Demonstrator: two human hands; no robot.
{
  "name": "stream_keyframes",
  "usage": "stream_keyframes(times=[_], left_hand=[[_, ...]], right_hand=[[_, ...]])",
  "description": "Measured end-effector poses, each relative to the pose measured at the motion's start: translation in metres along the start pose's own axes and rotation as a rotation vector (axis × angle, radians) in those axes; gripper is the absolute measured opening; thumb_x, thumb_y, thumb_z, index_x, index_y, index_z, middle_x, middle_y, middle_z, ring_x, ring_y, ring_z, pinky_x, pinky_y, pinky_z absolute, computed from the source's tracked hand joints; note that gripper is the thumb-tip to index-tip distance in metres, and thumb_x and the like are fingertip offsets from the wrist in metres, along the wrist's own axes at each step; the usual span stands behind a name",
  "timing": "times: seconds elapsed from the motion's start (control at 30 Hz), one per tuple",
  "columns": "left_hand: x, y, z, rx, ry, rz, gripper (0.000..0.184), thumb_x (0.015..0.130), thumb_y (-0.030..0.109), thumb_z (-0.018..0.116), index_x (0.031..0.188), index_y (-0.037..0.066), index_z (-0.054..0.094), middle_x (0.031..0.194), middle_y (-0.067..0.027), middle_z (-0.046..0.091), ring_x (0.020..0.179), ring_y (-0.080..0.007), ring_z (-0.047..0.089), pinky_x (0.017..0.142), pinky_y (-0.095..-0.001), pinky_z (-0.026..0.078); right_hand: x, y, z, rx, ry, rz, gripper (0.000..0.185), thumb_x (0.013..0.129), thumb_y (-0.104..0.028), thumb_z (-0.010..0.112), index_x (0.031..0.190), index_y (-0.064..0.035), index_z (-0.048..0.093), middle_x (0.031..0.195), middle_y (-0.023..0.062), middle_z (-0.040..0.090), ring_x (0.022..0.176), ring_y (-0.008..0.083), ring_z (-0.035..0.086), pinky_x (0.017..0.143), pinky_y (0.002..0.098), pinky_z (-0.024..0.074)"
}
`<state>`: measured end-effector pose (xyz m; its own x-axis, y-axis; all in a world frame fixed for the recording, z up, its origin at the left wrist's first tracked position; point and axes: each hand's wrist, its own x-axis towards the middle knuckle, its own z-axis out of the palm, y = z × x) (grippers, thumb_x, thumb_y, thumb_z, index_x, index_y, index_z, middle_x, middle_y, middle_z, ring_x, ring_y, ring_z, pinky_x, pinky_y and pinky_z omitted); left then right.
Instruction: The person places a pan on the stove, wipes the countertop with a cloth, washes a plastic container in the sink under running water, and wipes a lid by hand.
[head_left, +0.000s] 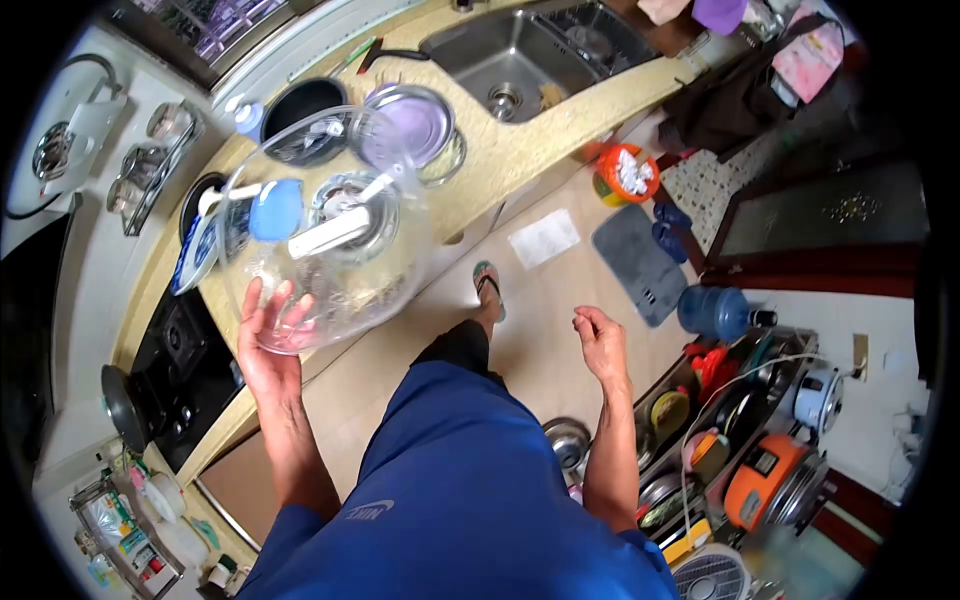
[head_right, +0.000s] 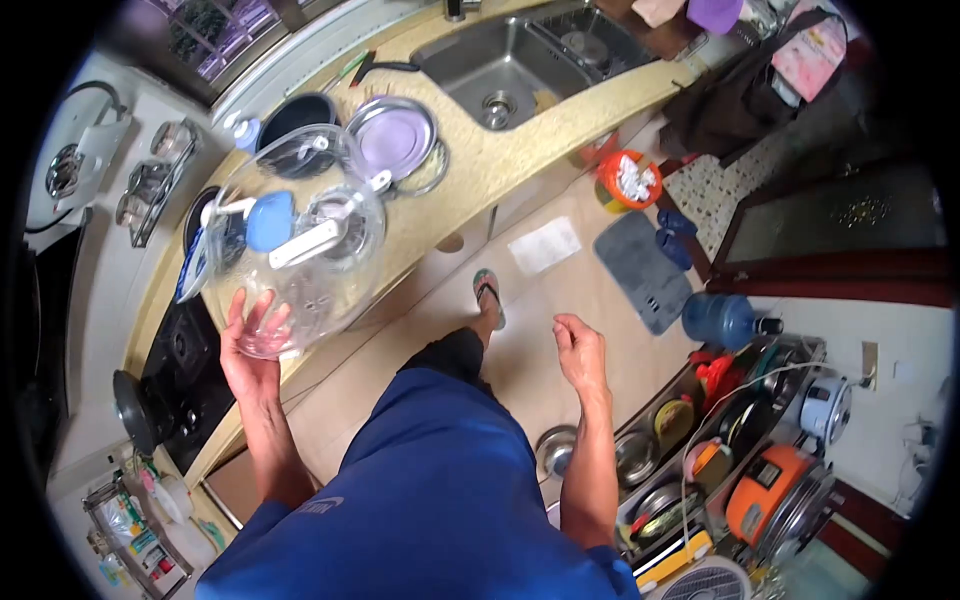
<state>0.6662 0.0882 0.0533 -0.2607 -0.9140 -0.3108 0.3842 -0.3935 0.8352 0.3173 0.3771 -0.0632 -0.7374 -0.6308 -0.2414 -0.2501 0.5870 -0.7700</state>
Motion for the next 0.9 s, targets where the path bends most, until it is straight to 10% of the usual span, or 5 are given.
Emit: stream_keyframes(times=[0.13,0.37,0.47,0.63,0.9], left_hand=[[0.062,-0.039,0.106,0.038,-0.047,-0.054,0.075,0.089,0.02,0.054,0.153,0.013,0.014,0.121,-0.0234,0.06,0.093,-0.0376,0.068,0.067,-0.0426,0.059],[0.181,-0.122,0.254,-0.091,-0.252,-0.321,0.074,0.093,0.025,0.05,0.154,0.021,0.009,0.12,-0.0249,0.059,0.095,-0.0375,0.067,0.074,-0.0418,0.057],[0.225,-0.157,0.304,-0.16,-0.259,-0.493,0.069,0.096,0.027,0.048,0.154,0.023,0.01,0.122,-0.0242,0.059,0.099,-0.038,0.066,0.077,-0.044,0.056],[0.278,-0.205,0.346,-0.39,-0.238,-0.778,0.047,0.099,0.018,0.038,0.14,-0.002,0.032,0.122,-0.0308,0.056,0.107,-0.0423,0.063,0.085,-0.0435,0.058],[0.355,-0.28,0.369,-0.714,-0.048,-0.732,0.024,0.092,0.004,0.041,0.109,-0.011,0.048,0.112,-0.0344,0.059,0.1,-0.0416,0.066,0.076,-0.038,0.063]], right_hand=[[0.055,0.009,-0.037,0.157,0.016,0.066,0.025,0.094,-0.018,0.06,0.108,0.0015,0.067,0.078,0.0079,0.068,0.075,0.0136,0.063,0.073,0.0284,0.0503],[0.182,-0.021,-0.107,0.226,-0.032,0.089,0.031,0.094,-0.018,0.062,0.119,0.0006,0.062,0.099,0.0067,0.067,0.091,0.0129,0.063,0.081,0.0279,0.0498],[0.258,-0.089,-0.107,0.25,-0.02,-0.119,0.038,0.093,-0.011,0.061,0.127,0.0043,0.053,0.122,0.0124,0.061,0.108,0.0185,0.061,0.088,0.0294,0.0497],[0.388,-0.161,-0.094,-0.211,-0.089,-0.525,0.063,0.085,-0.014,0.066,0.138,0.0056,0.04,0.14,0.025,0.046,0.129,0.0377,0.046,0.107,0.0402,0.037],[0.566,-0.185,-0.068,-0.169,-0.364,-0.83,0.05,0.085,-0.021,0.066,0.13,-0.0029,0.052,0.134,0.0217,0.05,0.119,0.0391,0.052,0.098,0.0403,0.0441]])
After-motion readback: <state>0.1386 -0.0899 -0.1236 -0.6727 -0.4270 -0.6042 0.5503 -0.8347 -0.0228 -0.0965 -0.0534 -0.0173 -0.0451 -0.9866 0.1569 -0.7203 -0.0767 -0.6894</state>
